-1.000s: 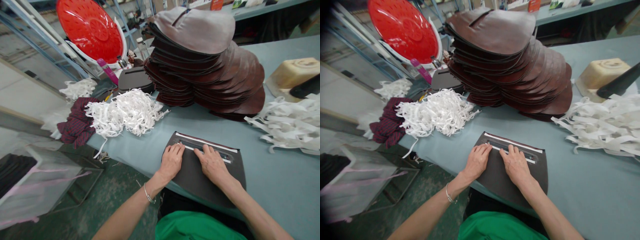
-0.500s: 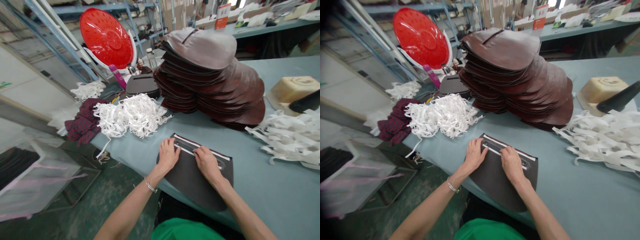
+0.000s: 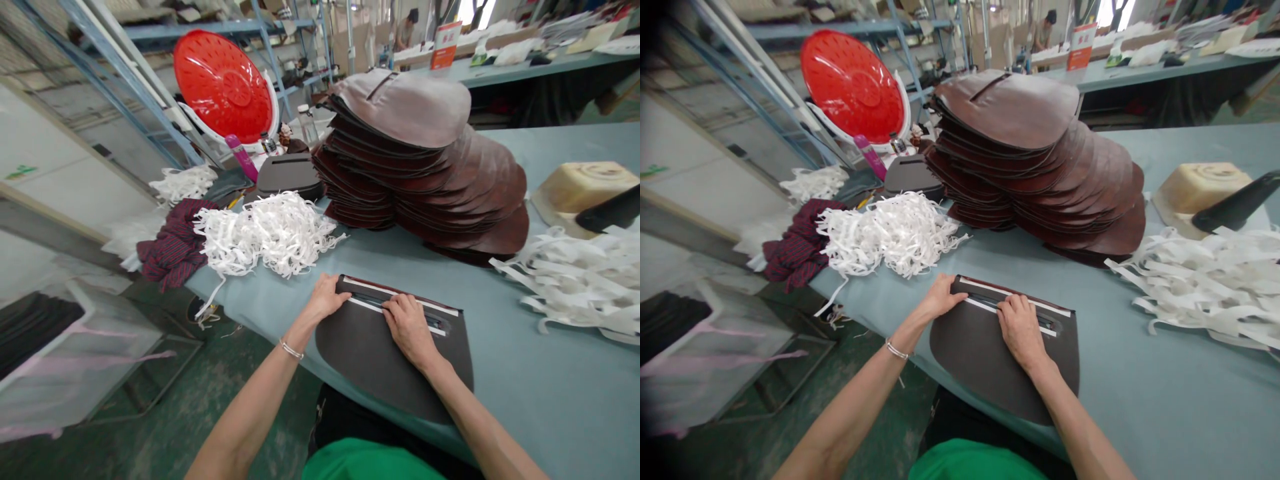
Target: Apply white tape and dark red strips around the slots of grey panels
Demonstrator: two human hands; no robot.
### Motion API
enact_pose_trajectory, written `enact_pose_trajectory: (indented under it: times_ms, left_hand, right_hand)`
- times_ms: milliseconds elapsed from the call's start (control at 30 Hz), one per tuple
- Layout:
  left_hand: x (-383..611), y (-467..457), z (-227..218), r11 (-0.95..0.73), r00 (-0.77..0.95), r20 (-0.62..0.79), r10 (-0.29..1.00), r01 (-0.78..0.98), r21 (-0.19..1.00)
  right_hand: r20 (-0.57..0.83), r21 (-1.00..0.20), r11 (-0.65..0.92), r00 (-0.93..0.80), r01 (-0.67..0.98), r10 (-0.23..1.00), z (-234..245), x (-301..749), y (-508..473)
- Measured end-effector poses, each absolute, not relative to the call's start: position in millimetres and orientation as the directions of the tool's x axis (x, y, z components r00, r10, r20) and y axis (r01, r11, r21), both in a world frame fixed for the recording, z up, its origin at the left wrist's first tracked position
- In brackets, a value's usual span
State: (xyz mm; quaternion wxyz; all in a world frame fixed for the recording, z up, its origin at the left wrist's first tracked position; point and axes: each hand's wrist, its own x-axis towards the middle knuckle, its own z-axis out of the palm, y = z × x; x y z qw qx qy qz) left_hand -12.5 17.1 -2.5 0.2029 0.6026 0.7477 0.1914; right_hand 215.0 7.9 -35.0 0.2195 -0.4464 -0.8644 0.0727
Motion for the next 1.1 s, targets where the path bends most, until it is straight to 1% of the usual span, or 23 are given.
enact_pose_trajectory:
  times_ms: [133, 267, 367, 433, 500, 567, 700, 800, 933, 1000, 1100]
  left_hand:
    - [-13, 21, 3, 0.157, -0.154, -0.059, 0.986, 0.774, 0.614]
    - [-13, 33, 11, 0.131, -0.173, 0.003, 0.985, 0.756, 0.641]
    - [-8, 32, 5, 0.081, -0.207, 0.132, 0.97, 0.779, 0.622]
    - [-3, 22, -7, -0.017, -0.145, 0.222, 0.964, 0.802, 0.597]
    - [3, 8, -20, -0.12, -0.044, 0.265, 0.963, 0.813, 0.57]
    - [8, -6, -30, -0.166, 0.001, 0.284, 0.959, 0.813, 0.558]
    - [12, -17, -35, -0.169, -0.019, 0.318, 0.948, 0.816, 0.553]
    - [11, -16, -32, -0.165, -0.015, 0.31, 0.951, 0.821, 0.547]
    - [11, -15, -29, -0.16, 0.002, 0.294, 0.956, 0.843, 0.514]
    - [12, -15, -30, -0.188, 0.045, 0.294, 0.955, 0.857, 0.479]
    - [13, -14, -32, -0.274, 0.153, 0.293, 0.944, 0.858, 0.434]
  right_hand:
    - [0.314, -0.352, 0.573, -0.483, 0.74, 0.817, -34, 215, 9]
    - [0.299, -0.391, 0.521, -0.43, 0.759, 0.852, -32, 217, 7]
    - [0.272, -0.336, 0.486, -0.411, 0.807, 0.87, -33, 220, 0]
    - [0.258, -0.276, 0.467, -0.404, 0.84, 0.878, -35, 221, -3]
    - [0.25, -0.231, 0.443, -0.387, 0.866, 0.888, -37, 219, -4]
    - [0.244, -0.209, 0.414, -0.363, 0.886, 0.899, -38, 213, -3]
    - [0.254, -0.202, 0.402, -0.349, 0.893, 0.902, -35, 190, 7]
    - [0.261, -0.2, 0.421, -0.366, 0.885, 0.893, -34, 172, 15]
    - [0.265, -0.188, 0.489, -0.435, 0.852, 0.861, -34, 156, 24]
    - [0.269, -0.171, 0.525, -0.473, 0.834, 0.839, -34, 151, 26]
    - [0.273, -0.122, 0.564, -0.518, 0.817, 0.81, -34, 148, 23]
